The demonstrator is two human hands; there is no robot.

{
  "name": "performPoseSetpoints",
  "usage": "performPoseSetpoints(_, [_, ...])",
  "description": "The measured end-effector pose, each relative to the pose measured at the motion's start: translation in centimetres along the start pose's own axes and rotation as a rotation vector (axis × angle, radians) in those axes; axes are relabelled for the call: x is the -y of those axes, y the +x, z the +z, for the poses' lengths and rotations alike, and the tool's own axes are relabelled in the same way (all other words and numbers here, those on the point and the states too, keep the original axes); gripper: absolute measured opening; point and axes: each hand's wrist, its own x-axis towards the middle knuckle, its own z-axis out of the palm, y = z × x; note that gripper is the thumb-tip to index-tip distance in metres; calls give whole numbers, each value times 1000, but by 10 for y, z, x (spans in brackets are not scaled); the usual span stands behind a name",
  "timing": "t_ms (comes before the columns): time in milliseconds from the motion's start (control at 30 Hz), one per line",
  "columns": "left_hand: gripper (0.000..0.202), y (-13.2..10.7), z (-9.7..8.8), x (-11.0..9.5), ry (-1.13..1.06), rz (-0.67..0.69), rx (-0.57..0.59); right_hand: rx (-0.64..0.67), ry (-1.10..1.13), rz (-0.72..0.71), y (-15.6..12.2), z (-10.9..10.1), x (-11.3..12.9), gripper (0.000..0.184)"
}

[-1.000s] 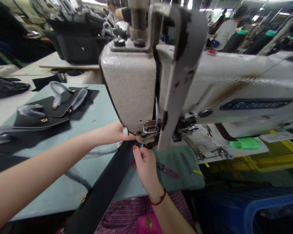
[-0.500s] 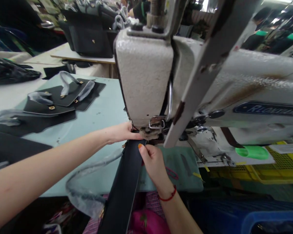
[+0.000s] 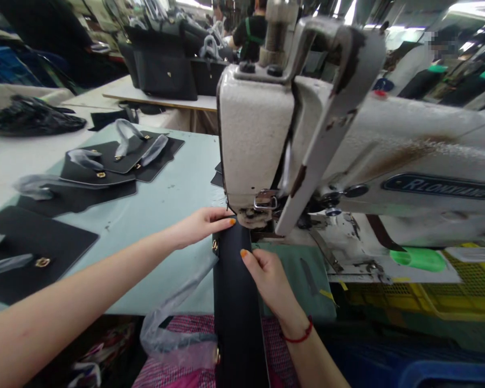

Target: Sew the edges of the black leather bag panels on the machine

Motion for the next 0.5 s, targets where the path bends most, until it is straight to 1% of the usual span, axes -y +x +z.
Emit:
performPoseSetpoints(100, [39, -10, -16, 28, 69, -5, -260, 11, 16, 22, -16, 1, -3, 46])
performPoseSetpoints(133, [40, -18, -19, 39, 89, 0, -316, 13, 17, 30, -21, 3, -4, 46])
performPoseSetpoints(167, [41, -27, -20, 49, 102, -2, -328, 11, 15, 39, -27, 5, -6, 46])
performPoseSetpoints(200, [45, -38, -19, 59, 97, -14, -295, 11, 11, 48, -33, 7, -9, 46])
performPoseSetpoints(267, [54, -60, -10, 72, 63, -41, -189, 19, -1, 65, -43, 12, -13, 46])
performPoseSetpoints(300, [59, -69, -2, 75, 51, -45, -151, 29, -13, 71, -48, 13, -15, 47])
performPoseSetpoints(367, [67, -83, 15, 73, 47, -34, -144, 77, -55, 73, -57, 8, -16, 47])
performPoseSetpoints(400, [69, -85, 24, 67, 43, -29, -158, 128, -83, 68, -62, 1, -14, 47])
performPoseSetpoints(433, [69, -85, 32, 60, 26, -27, -169, 176, -114, 57, -67, -10, -10, 46])
performPoseSetpoints(467, [67, -83, 40, 52, -8, -28, -169, 219, -144, 34, -73, -25, -4, 44])
performPoseSetpoints(500, [65, -79, 46, 42, -54, -28, -171, 234, -160, 4, -80, -43, 4, 39])
